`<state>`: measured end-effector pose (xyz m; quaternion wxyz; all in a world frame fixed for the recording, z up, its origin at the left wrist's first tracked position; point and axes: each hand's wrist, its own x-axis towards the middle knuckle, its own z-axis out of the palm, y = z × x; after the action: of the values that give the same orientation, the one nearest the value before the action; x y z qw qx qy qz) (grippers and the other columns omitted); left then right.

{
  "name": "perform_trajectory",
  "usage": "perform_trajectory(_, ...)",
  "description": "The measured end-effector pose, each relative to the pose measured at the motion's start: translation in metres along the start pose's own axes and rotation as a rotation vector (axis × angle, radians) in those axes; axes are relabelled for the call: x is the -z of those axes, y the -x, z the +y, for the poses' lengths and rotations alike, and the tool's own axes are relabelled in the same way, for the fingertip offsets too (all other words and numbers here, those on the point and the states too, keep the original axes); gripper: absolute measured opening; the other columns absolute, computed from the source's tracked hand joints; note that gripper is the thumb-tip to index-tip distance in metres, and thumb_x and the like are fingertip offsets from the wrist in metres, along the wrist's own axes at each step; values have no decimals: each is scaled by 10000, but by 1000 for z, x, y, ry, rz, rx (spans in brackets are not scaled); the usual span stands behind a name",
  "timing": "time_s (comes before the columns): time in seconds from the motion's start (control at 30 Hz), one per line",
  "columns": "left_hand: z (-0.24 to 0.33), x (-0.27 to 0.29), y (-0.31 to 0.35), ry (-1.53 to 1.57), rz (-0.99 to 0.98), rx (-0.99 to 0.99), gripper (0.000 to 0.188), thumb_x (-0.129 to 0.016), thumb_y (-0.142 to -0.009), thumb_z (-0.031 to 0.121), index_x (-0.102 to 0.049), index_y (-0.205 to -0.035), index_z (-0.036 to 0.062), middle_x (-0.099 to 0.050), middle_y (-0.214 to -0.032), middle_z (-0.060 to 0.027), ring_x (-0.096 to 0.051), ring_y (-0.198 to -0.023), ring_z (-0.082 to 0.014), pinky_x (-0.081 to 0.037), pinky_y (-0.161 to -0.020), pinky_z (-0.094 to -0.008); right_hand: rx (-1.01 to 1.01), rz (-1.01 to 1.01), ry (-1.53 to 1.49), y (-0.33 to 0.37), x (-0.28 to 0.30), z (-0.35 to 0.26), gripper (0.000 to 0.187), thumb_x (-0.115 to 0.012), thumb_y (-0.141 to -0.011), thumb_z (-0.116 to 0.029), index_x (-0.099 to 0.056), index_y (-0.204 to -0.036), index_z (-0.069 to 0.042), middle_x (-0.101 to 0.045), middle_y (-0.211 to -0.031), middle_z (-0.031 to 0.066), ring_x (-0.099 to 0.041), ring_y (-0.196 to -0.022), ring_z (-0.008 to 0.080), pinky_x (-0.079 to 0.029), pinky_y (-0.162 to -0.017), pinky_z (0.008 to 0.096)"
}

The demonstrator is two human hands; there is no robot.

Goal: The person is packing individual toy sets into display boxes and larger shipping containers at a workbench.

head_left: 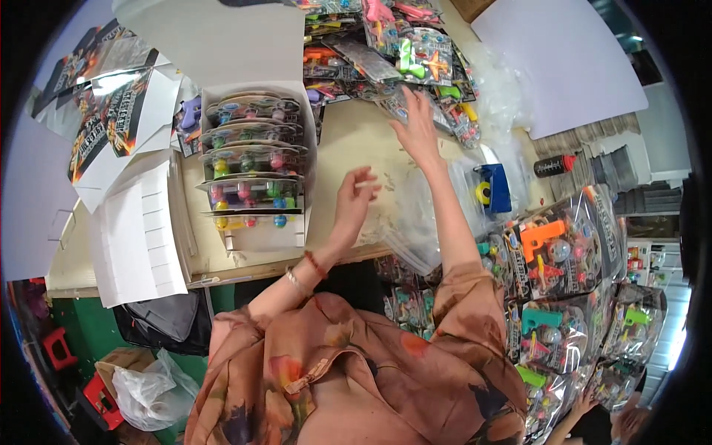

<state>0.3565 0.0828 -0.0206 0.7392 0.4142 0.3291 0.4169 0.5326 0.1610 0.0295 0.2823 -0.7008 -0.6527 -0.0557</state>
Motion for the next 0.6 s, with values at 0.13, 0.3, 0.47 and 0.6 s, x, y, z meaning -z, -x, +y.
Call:
perform_trajectory(0.13,9,-33,-79,223,292,-11,326,-493,-916,137,-437,-1212,13,-537,-1094,-83,-566,-954,-162,-473,-776,-277,150,-33,64,-55,-26,25,744,-688,-694,-41,-335,-1343,-133,-340,-1331,206,-376,-1200,406,-384,-973,451)
perform_trajectory(0.3,11,-34,-192,554,541,-13,346,-540,-909,312,-471,-1117,44,-533,-984,-66,-526,-816,-166,-461,-735,-313,86,51,-230,-83,-48,30,276,-478,-853,-95,-635,-1080,-89,-627,-1010,177,-592,-935,359,-467,-810,388)
perform_trajectory(0.47,29,-22,-250,655,647,58,283,-504,-918,268,-495,-1057,23,-565,-919,-72,-552,-768,-180,-477,-670,-324,-124,123,-45,-37,14,40,222,-465,-886,-118,-607,-1054,-87,-630,-890,184,-584,-844,391,-455,-692,429)
perform_trajectory(0.6,17,-25,-248,561,802,-115,225,-437,-933,152,-498,-1069,-16,-591,-969,-108,-577,-752,-189,-500,-605,-337,-148,485,-166,2,63,41,163,-484,-909,-117,-537,-1046,-45,-595,-720,166,-571,-644,318,-429,-605,397)
